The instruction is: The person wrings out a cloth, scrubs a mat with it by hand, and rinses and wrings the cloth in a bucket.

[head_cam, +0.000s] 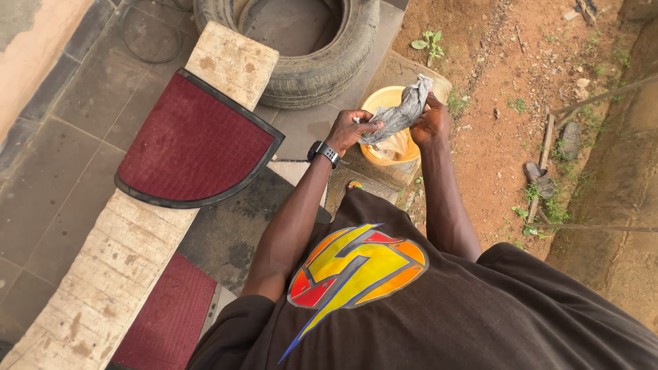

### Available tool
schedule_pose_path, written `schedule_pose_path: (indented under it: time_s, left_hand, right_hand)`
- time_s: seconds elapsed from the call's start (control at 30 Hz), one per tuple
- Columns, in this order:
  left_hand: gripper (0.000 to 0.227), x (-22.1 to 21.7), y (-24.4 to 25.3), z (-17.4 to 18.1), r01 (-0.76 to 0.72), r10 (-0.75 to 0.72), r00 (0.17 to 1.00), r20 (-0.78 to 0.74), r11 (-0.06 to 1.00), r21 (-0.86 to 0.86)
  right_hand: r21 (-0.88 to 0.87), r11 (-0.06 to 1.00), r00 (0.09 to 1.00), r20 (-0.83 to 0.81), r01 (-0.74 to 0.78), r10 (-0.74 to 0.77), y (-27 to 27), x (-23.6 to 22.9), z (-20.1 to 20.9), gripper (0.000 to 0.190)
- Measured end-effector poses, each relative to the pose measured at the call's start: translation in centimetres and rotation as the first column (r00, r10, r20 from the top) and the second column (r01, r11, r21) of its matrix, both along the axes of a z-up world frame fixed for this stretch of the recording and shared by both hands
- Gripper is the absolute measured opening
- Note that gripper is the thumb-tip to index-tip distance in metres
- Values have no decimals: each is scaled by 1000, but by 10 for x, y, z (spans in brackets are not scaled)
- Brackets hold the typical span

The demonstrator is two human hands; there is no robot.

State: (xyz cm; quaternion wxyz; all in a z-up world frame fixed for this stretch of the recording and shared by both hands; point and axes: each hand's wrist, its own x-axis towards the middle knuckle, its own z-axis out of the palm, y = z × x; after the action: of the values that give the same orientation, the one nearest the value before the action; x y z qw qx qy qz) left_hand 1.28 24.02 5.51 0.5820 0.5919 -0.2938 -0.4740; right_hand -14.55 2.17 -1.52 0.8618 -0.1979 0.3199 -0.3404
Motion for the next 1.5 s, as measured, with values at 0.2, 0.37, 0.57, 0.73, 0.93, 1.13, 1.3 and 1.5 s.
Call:
schedule_pose_path:
  time_s: [0.2, 0.37, 0.57, 0.73, 0.93, 1.13, 1.3, 1.5]
  left_hand:
    - [24, 7, 60, -7, -150, 139, 987, -81, 976, -159]
    - [25, 13, 115, 0, -337, 279, 925, -259, 916, -216]
    - [31, 0, 152, 15, -355, 310, 933, -184, 878, -320]
    - [32, -8, 170, 22, -382, 356, 923, -143, 889, -253]
    - [36, -2, 212, 28, -497, 462, 868, -184, 816, -295]
    - [28, -3, 261, -8, -634, 597, 773, -214, 732, -249]
    - [28, 0, 300, -66, -782, 772, 562, -297, 613, 113]
    - [38, 41, 317, -133, -783, 842, 415, -344, 523, 336]
  right_hand:
    - [15, 999, 997, -63, 45, -44, 46, 17, 49, 24]
    - [-24, 999, 964, -265, -44, 36, 71, 11, 61, 26]
    - [-415, 637, 615, -780, -649, 119, 145, 20, 92, 76]
    - [-472, 322, 568, -617, -821, 545, 207, 37, 108, 65]
    - [-280, 475, 551, -427, -834, 717, 264, 59, 97, 46]
    - [-267, 643, 695, -216, -718, 686, 311, 73, 84, 38]
    - [-219, 674, 698, -55, -706, 714, 328, 65, 97, 33]
    - [-142, 741, 744, 42, -656, 667, 319, 50, 98, 42]
